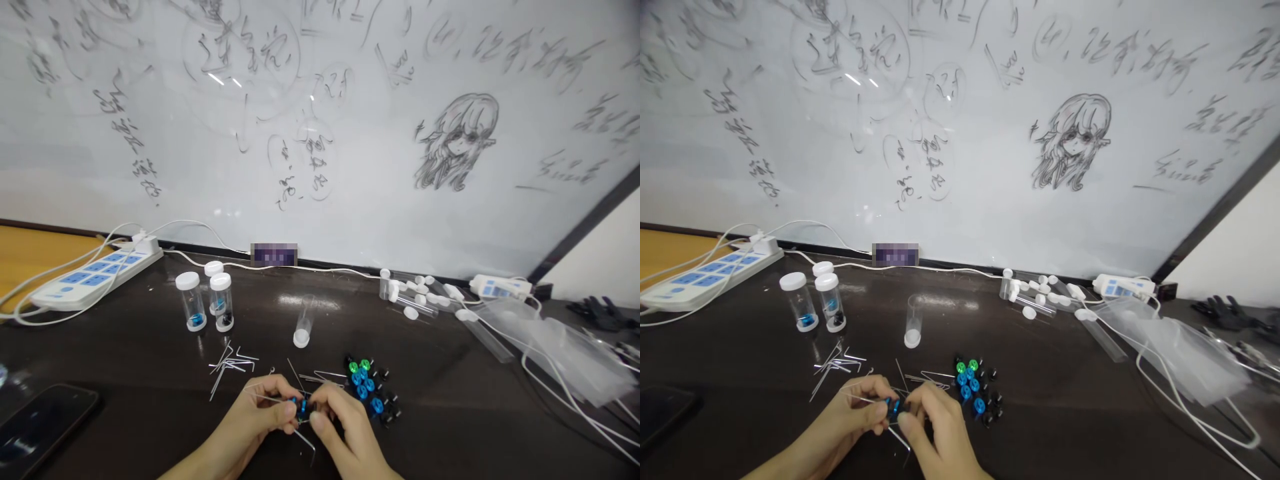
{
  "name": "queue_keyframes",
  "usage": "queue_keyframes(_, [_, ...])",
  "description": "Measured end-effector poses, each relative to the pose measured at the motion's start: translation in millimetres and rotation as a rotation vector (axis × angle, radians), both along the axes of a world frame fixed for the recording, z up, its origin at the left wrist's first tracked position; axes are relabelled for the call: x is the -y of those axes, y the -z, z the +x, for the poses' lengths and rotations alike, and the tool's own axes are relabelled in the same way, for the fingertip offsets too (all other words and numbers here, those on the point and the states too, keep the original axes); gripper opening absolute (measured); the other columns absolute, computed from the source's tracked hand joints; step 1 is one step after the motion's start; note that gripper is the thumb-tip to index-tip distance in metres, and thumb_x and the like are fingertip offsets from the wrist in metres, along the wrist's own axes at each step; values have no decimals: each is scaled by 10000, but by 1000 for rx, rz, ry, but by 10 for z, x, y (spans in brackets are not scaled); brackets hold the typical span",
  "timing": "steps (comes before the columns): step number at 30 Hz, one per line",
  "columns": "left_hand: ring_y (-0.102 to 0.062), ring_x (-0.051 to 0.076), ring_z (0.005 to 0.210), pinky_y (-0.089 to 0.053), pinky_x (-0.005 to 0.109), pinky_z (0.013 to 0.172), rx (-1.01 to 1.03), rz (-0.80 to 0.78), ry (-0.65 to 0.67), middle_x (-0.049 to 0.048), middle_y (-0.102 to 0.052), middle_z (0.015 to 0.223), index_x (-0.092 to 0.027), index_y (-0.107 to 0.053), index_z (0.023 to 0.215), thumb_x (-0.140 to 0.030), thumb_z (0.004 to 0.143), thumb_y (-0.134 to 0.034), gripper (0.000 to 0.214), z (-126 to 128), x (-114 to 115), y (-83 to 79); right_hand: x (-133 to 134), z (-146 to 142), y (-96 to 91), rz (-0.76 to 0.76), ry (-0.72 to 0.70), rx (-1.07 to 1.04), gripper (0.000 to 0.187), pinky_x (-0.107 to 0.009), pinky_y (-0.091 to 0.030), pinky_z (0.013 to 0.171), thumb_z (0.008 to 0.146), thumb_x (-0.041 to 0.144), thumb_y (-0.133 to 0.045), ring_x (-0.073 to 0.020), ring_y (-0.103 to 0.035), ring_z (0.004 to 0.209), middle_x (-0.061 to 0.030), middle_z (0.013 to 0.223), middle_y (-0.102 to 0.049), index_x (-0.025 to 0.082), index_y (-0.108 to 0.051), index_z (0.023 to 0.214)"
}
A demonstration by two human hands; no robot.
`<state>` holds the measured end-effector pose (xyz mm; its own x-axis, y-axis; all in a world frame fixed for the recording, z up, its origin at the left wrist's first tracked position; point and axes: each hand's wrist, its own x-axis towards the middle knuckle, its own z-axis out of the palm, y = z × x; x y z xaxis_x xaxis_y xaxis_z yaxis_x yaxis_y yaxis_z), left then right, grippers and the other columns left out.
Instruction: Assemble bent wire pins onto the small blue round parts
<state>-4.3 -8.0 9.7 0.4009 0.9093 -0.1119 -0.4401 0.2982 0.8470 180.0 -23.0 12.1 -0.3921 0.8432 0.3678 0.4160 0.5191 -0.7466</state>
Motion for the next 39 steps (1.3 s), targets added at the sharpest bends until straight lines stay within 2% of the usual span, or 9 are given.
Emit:
queue_keyframes(2, [-526,93,572,-398,200,578,-8,3,10,17,-635,644,-129,-694,729,-252,634,-787,181,-3,-6,-5,-5,2,0,-13,13,28,179,-246,-399,626,928,246,-452,-147,-505,655,4,698,-514,190,-529,777])
queue_keyframes(5, [-518,92,585,-400,199,583,-9,5,9,23,-633,665,-126,-696,733,-261,648,-777,179,-2,-16,-6,-15,-8,5,39,10,23,39,-242,-405,631,891,195,-499,-148,-510,684,-11,774,-519,189,-535,875])
queue_keyframes(10, [-516,90,564,-397,194,564,-9,13,-13,26,-636,645,-122,-696,711,-263,635,-785,183,2,-1,-3,-9,-16,12,75,3,17,18,-245,-408,645,874,183,-511,-150,-518,690,-19,786,-530,183,-528,869])
queue_keyframes(17, [-537,102,550,-420,209,550,-26,19,38,18,-627,634,-127,-695,702,-268,592,-811,213,6,6,-26,-18,2,23,8,-6,112,336,-214,-376,563,954,290,-391,-117,-475,562,24,591,-481,179,-471,647])
queue_keyframes(21, [-526,91,557,-410,196,553,4,-18,-4,22,-632,646,-124,-696,704,-271,600,-809,213,11,10,-41,-9,-14,5,100,2,41,89,-227,-400,587,892,254,-505,-133,-503,618,-6,735,-518,180,-524,844])
queue_keyframes(23, [-522,88,553,-407,194,554,6,-23,-5,23,-631,640,-121,-696,705,-272,607,-805,210,12,15,-40,0,-19,4,122,9,21,60,-229,-400,584,873,238,-525,-135,-503,617,-8,741,-509,182,-516,854])
queue_keyframes(29, [-539,104,549,-419,212,542,-12,14,58,21,-621,637,-124,-697,711,-268,592,-812,219,10,9,-2,-5,-2,34,51,10,85,281,-211,-330,504,903,282,-474,-104,-419,508,47,557,-404,190,-433,641])
queue_keyframes(35, [-526,82,565,-406,181,551,40,-18,34,26,-635,666,-116,-697,709,-248,630,-792,180,0,-2,-17,1,-6,11,158,20,-2,78,-253,-416,626,878,259,-538,-159,-515,684,-16,744,-516,184,-532,859])
queue_keyframes(39, [-524,84,562,-414,190,565,35,-25,23,27,-633,656,-114,-697,718,-241,638,-787,175,-3,10,-37,6,5,-16,119,-2,-10,172,-277,-437,657,911,350,-477,-172,-529,710,-37,806,-540,188,-527,945])
